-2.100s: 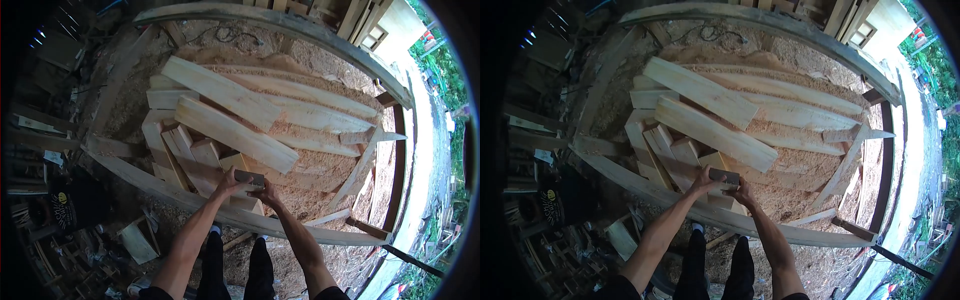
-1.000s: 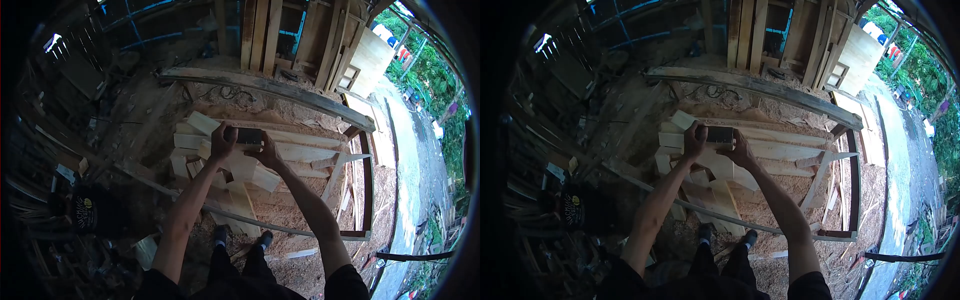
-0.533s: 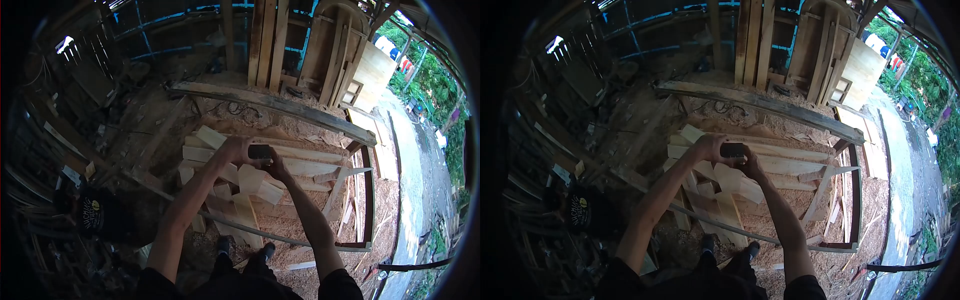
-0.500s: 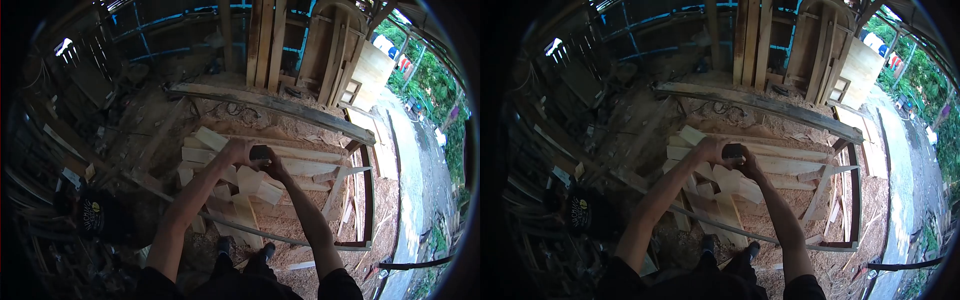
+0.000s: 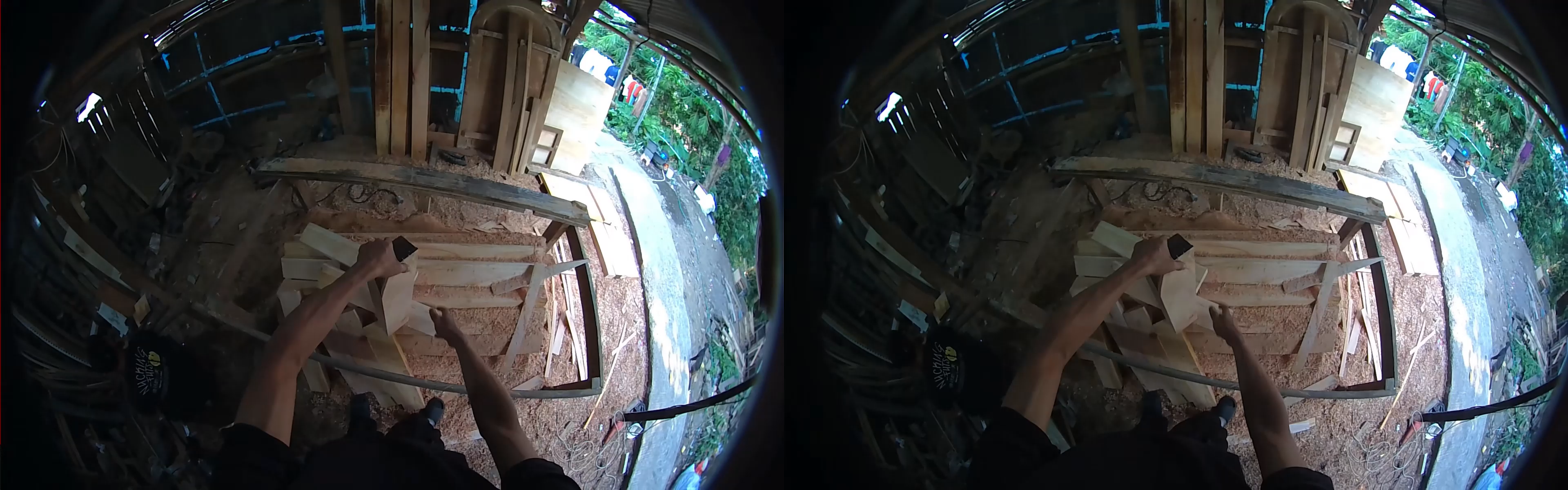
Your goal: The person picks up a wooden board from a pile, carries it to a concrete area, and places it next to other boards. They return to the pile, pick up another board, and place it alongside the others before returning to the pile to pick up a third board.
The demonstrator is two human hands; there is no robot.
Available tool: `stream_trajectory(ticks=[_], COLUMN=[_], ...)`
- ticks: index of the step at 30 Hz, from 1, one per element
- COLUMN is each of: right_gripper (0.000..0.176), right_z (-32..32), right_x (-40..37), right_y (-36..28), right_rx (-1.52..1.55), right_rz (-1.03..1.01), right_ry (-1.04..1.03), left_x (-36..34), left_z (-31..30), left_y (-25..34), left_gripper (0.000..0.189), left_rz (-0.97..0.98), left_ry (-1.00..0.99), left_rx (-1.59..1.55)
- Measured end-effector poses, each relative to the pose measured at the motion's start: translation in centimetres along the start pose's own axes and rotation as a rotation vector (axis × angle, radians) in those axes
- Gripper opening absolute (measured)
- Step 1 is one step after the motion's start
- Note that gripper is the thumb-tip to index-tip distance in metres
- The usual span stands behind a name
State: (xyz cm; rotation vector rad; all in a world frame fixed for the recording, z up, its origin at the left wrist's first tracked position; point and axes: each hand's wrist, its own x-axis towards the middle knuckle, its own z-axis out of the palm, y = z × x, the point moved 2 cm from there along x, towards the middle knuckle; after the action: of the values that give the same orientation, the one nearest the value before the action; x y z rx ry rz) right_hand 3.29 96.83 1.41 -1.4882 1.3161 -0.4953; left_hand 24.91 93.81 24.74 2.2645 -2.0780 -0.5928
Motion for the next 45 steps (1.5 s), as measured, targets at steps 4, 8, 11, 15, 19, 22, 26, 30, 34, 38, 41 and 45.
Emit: stream_trajectory(ticks=[4,8,11,15,19,22,26,30,34,38,41,45], right_gripper=[0.057,0.068,0.076,0.083,0.08,0.079,0.077,0.077,0.067,0.064,0.066,0.068], right_z=[-1.4,-1.1,1.1,5.5,8.1,10.5,8.3,4.3,0.8,-2.2,-2.7,-3.3], right_x=[-2.9,-5.5,-5.1,-1.6,-1.5,-0.7,-3.7,-7.4,-12.3,-19.8,-27.5,-37.2], right_y=[4.3,4.4,9.0,10.9,1.0,1.2,0.7,4.1,7.5,13.0,12.9,22.2], right_rx=[0.146,0.189,0.182,0.822,1.617,1.252,1.122,1.036,1.074,1.035,0.952,0.845], right_rz=[0.295,0.515,0.393,0.683,0.413,0.4,0.376,0.386,0.338,0.252,0.293,0.545], right_ry=[-0.022,0.066,0.097,-0.014,-0.258,-0.39,-0.581,-0.372,-0.079,0.122,0.135,0.455], left_x=[-0.9,-5.0,-6.3,-13.6,-20.2,-22.5,-22.9,-19.8,-19.0,-11.9,-4.8,-3.5], left_z=[-2.1,-10.2,-15.4,-22.6,-25.5,-25.9,-23.1,-15.2,-8.9,1.4,11.6,16.2], left_y=[1.5,1.1,-2.9,-5.5,-6.5,-8.9,-17.2,-26.0,-23.6,-25.9,-27.5,-20.6], left_gripper=[0.065,0.064,0.063,0.059,0.057,0.065,0.084,0.086,0.081,0.078,0.078,0.078], left_rz=[-0.061,-0.11,-0.055,-0.101,-0.12,-0.283,-0.467,-0.317,-0.421,-0.317,-0.195,-0.204], left_ry=[0.067,0.313,0.346,0.241,0.32,0.243,0.202,0.24,0.219,-0.166,-0.422,-0.548], left_rx=[-0.008,-0.064,-0.195,-0.375,-0.547,-0.648,-0.693,-0.548,-0.646,-0.897,-1.006,-1.089])
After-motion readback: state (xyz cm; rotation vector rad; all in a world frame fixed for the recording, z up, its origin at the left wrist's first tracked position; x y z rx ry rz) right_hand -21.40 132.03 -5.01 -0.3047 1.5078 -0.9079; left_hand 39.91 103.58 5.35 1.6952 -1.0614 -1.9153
